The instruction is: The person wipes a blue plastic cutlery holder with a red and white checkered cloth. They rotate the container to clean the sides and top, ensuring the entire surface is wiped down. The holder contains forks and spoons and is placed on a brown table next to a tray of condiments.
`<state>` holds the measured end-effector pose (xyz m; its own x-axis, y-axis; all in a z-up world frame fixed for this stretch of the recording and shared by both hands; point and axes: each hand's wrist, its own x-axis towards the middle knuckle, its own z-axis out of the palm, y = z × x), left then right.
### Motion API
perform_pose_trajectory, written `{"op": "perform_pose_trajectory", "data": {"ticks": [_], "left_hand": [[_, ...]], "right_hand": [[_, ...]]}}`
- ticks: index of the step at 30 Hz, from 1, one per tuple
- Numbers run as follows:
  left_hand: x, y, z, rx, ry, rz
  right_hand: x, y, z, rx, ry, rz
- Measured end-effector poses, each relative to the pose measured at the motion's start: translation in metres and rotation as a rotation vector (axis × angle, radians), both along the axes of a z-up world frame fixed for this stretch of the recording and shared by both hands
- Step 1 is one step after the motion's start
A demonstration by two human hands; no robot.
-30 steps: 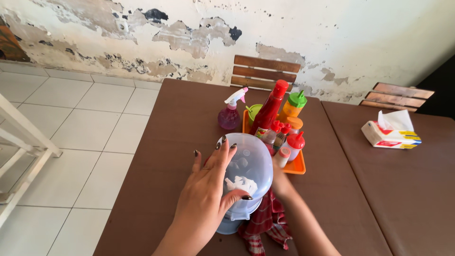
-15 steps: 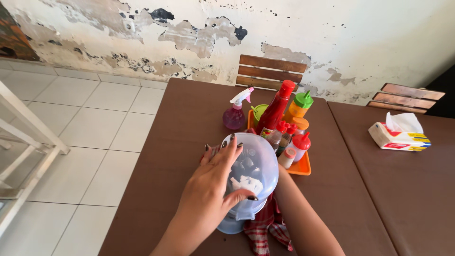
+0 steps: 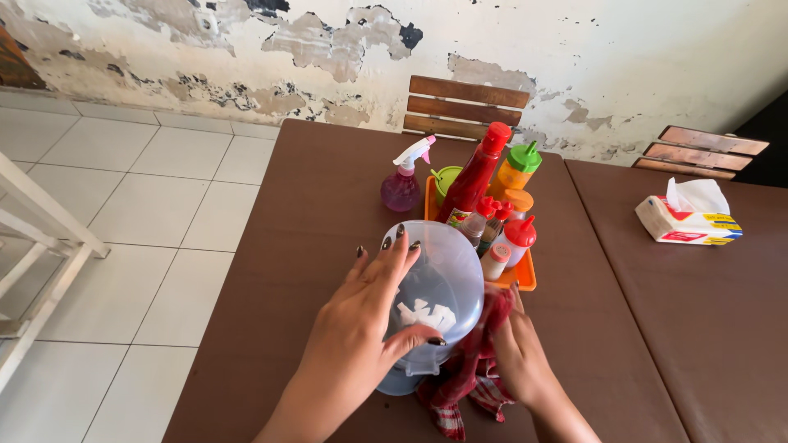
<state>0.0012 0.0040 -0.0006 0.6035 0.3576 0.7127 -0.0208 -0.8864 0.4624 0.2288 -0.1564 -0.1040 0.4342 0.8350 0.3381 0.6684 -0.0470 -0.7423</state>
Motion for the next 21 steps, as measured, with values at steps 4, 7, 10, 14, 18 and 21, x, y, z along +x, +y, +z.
{"op": "perform_pose_trajectory", "data": {"ticks": [4, 7, 10, 14, 18, 21], "left_hand": [[-0.002, -0.004, 0.000, 0.023, 0.021, 0.009], [-0.003, -0.002, 0.004, 0.037, 0.038, 0.015], [-0.005, -0.005, 0.005, -0.003, 0.055, 0.026], [-0.006, -0.008, 0.005, -0.033, 0.067, 0.050], [-0.005, -0.009, 0.008, -0.048, 0.082, 0.052], [-0.006, -0.009, 0.009, -0.030, 0.077, 0.057]], "right_hand": [[0.017, 0.022, 0.004, -0.152, 0.529, -0.076], [0.042, 0.074, -0.026, -0.104, 0.741, 0.086], [0.061, 0.107, -0.056, -0.033, 0.679, 0.429], [0.041, 0.083, -0.082, 0.101, 0.673, 0.237], [-0.006, 0.023, -0.049, 0.105, 0.192, -0.060], [-0.033, -0.009, -0.013, 0.217, -0.096, -0.063]]}}
